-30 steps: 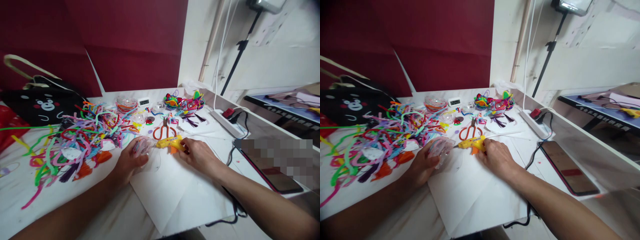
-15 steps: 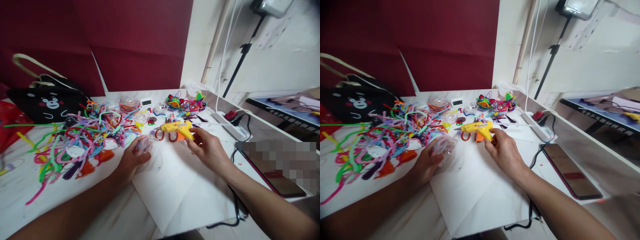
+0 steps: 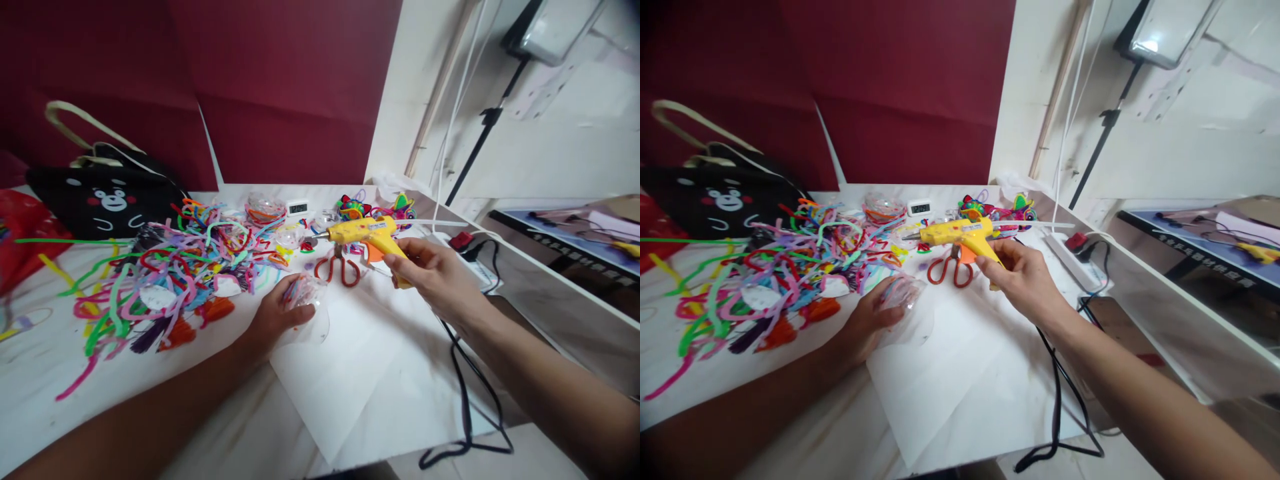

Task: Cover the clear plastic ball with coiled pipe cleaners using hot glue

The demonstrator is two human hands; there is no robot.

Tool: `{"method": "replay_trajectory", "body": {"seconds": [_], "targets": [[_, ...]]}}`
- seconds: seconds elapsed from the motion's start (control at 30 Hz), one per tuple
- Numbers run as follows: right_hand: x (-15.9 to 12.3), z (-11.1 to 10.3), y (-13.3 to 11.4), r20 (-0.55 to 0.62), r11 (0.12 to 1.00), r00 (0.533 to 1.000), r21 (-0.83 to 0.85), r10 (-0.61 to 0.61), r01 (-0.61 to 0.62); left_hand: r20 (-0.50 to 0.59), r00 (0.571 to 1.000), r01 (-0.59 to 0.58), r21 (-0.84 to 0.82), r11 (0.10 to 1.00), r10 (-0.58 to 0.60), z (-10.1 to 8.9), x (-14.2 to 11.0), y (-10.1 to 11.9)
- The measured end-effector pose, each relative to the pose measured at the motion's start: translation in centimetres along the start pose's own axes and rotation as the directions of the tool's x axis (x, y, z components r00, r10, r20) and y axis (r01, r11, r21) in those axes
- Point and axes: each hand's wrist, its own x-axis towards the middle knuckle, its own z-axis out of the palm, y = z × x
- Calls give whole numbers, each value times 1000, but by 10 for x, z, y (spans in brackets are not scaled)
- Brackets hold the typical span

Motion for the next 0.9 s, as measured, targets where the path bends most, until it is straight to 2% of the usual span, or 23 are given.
{"method": "replay_trajectory", "body": {"seconds": [0.3, 0.37, 0.47, 0.53, 0.63, 0.9], "targets": [[-21, 4, 33, -118, 997, 991, 40, -68, 73, 20, 1000, -3, -22, 1000, 4, 0, 1, -1], [-25, 3, 39, -74, 998, 996, 18, -53, 55, 17, 1000, 0, -25, 1000, 0, -1, 2, -3], [-28, 1, 44, 81, 1000, 997, -10, -15, 16, 5, 1000, 13, -23, 1000, -13, -1, 3, -3], [-30, 1, 46, 148, 998, 988, -40, -41, 47, -2, 1000, 17, -17, 1000, -17, 0, 3, -1], [-34, 1, 51, 193, 990, 977, -84, -95, 112, 0, 1000, 15, 5, 1000, -15, 1, 2, 2], [-41, 0, 65, 265, 981, 959, -141, -94, 136, 1, 1000, 6, 67, 998, -6, 4, 1, 6]]}}
